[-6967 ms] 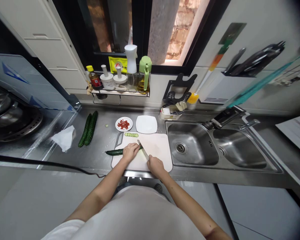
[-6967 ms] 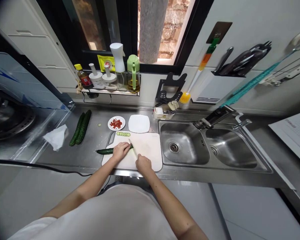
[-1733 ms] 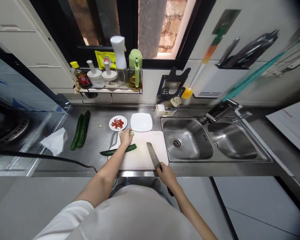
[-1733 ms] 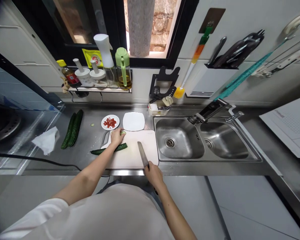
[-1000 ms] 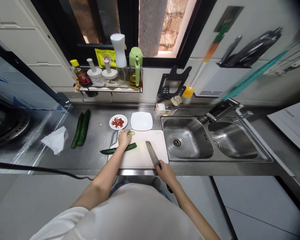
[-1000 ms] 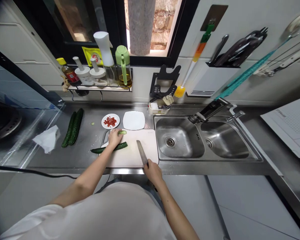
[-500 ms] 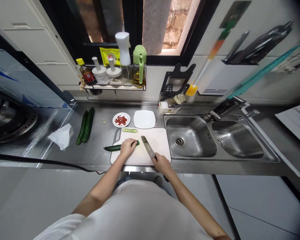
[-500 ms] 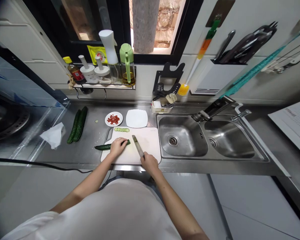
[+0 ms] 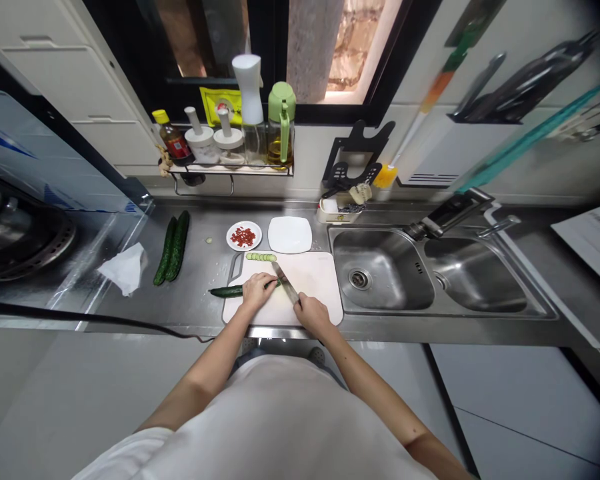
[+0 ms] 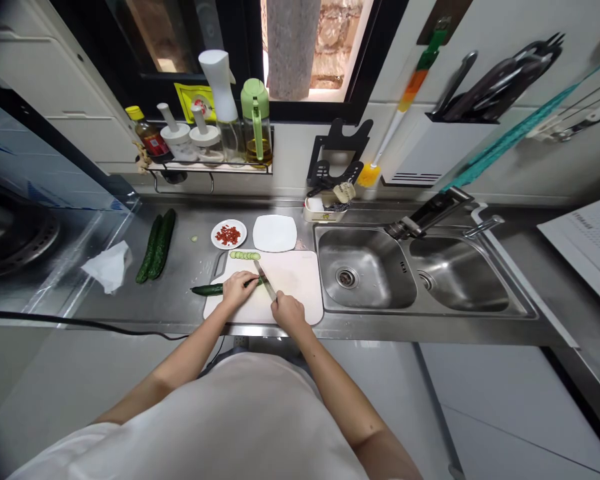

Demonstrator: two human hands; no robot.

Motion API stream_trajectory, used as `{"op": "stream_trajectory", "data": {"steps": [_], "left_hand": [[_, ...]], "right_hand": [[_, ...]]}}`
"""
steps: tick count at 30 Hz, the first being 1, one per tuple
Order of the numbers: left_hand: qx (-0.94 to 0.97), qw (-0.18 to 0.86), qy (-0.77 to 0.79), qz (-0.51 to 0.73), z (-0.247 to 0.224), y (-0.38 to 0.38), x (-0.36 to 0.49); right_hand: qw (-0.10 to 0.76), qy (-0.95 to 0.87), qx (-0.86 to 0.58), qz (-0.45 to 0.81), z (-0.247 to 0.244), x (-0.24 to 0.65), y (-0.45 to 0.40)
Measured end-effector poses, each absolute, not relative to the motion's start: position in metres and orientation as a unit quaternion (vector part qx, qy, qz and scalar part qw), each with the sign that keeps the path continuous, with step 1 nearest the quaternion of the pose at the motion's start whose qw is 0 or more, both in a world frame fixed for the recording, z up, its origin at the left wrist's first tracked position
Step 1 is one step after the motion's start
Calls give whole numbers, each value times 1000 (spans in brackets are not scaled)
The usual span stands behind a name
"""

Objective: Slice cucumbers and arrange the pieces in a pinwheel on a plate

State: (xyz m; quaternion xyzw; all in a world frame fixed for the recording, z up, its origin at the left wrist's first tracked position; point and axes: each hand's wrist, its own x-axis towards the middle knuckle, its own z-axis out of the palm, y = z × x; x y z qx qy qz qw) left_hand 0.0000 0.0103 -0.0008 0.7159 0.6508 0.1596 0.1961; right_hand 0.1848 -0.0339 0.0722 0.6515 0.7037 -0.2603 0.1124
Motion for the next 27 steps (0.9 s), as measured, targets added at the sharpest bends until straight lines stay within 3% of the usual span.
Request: {"op": "stream_trajectory", "data": {"steps": [27], "left_hand": [[717,183,656,150,-2,7,4]], "right_hand": [[116,709,644,-263,74,179,-32]]}}
